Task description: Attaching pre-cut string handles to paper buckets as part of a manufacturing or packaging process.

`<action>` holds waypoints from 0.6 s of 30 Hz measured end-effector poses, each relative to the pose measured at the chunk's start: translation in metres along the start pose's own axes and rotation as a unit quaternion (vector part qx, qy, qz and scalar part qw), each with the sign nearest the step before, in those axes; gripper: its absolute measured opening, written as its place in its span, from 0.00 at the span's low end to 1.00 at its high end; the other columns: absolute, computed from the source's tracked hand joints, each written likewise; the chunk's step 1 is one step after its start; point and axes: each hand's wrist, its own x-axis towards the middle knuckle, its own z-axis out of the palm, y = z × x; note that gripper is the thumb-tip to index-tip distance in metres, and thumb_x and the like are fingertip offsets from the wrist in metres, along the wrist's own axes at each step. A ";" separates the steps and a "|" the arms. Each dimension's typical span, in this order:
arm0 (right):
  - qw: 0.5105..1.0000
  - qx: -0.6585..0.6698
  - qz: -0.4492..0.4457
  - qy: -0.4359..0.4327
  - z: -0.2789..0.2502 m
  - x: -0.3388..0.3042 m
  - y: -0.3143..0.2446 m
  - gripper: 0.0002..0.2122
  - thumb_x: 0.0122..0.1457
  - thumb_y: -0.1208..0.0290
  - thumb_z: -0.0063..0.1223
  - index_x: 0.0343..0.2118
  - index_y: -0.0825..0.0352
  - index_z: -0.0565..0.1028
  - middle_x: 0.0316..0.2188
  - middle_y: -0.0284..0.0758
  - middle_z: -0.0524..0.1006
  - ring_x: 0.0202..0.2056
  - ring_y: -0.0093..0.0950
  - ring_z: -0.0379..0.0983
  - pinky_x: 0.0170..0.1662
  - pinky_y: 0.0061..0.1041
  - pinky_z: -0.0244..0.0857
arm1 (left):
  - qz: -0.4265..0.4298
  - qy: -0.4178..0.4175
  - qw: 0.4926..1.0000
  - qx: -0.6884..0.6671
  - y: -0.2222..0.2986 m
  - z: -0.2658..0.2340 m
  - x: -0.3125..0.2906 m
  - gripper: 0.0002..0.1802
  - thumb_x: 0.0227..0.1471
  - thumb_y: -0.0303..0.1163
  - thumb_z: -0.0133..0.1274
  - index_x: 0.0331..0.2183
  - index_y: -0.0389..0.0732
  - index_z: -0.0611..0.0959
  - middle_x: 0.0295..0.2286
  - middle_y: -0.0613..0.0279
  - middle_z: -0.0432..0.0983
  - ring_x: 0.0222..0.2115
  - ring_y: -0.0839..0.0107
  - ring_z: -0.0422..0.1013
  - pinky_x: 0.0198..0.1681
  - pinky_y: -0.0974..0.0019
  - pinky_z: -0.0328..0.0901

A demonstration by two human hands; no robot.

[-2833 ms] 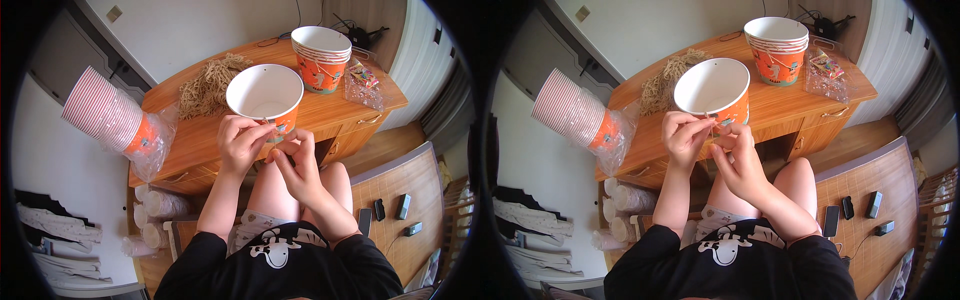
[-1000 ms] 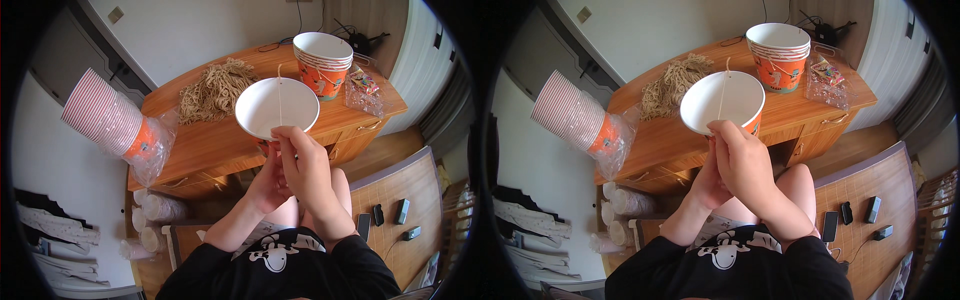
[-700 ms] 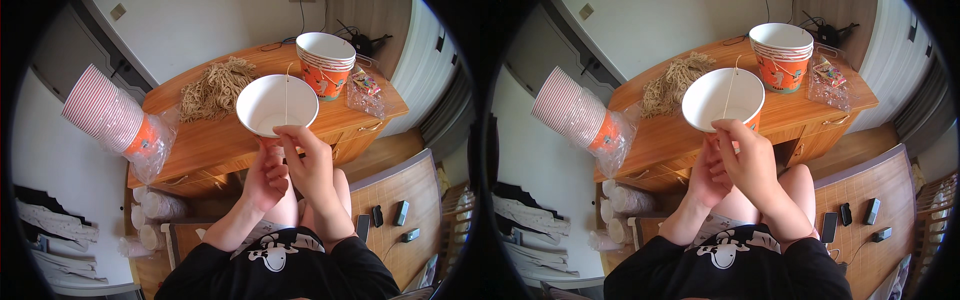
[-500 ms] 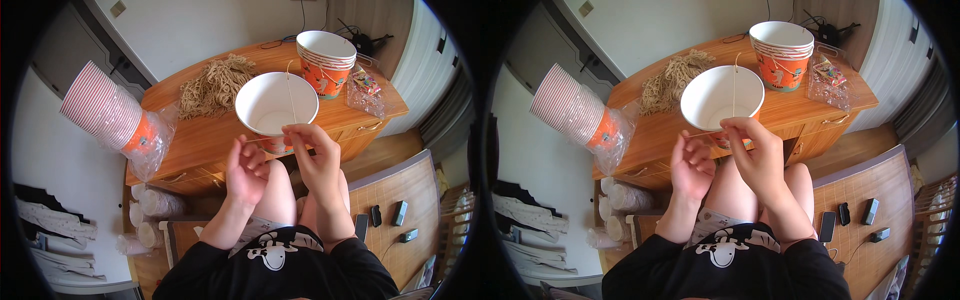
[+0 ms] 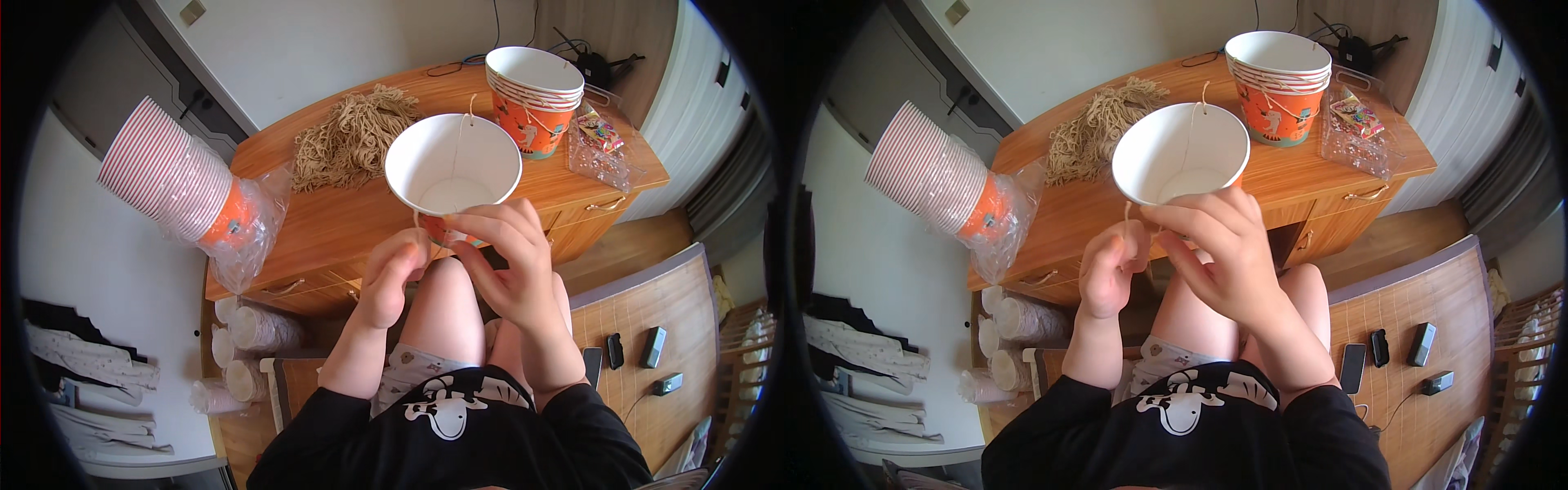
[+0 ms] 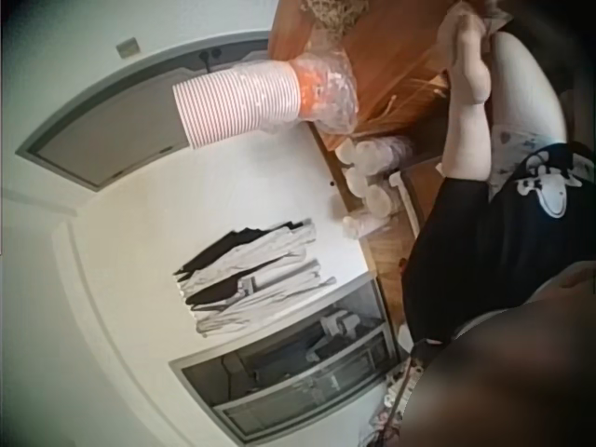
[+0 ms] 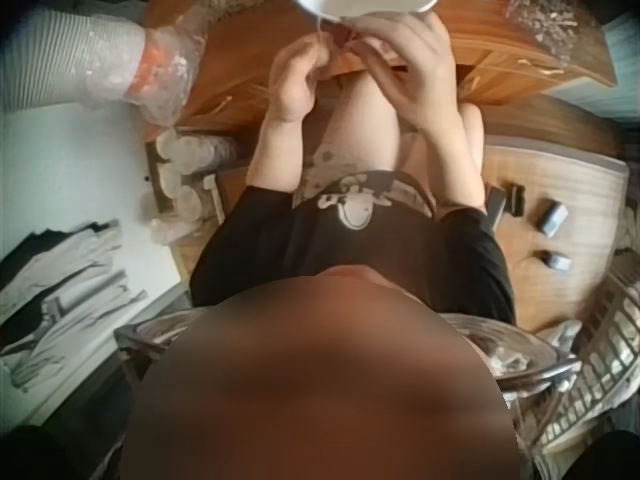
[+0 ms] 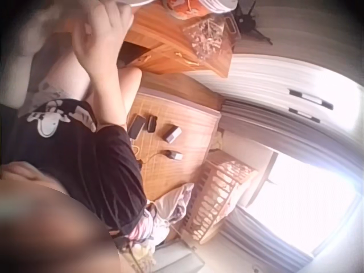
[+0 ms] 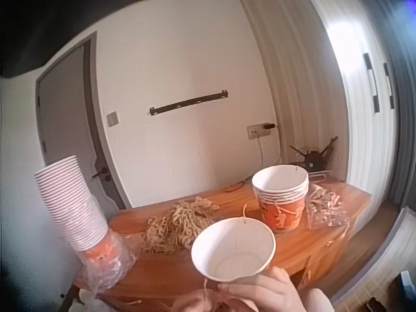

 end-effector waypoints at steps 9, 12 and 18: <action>0.992 0.040 0.020 -0.117 -0.004 0.011 0.001 0.14 0.50 0.76 0.67 0.41 0.59 0.84 0.40 0.25 0.84 0.49 0.29 0.72 0.56 0.31 0.55 | 0.030 -0.100 0.993 -0.051 -0.001 -0.005 -0.004 0.23 0.67 0.44 0.44 0.21 0.44 0.64 0.20 0.74 0.54 0.23 0.78 0.51 0.28 0.70 0.47; 0.992 0.057 0.032 -0.111 0.000 0.008 0.003 0.11 0.51 0.74 0.67 0.39 0.56 0.85 0.37 0.22 0.84 0.48 0.27 0.71 0.56 0.31 0.53 | 0.012 -0.095 0.995 -0.043 0.002 -0.003 -0.006 0.23 0.67 0.44 0.43 0.21 0.44 0.64 0.20 0.74 0.54 0.23 0.79 0.50 0.28 0.70 0.47; 0.994 0.066 0.034 -0.083 -0.001 0.004 0.007 0.11 0.51 0.73 0.68 0.38 0.56 0.84 0.34 0.20 0.82 0.42 0.23 0.72 0.52 0.29 0.55 | 0.004 -0.057 0.998 -0.013 -0.005 0.000 -0.010 0.29 0.64 0.56 0.46 0.21 0.47 0.60 0.19 0.76 0.52 0.21 0.79 0.48 0.24 0.70 0.43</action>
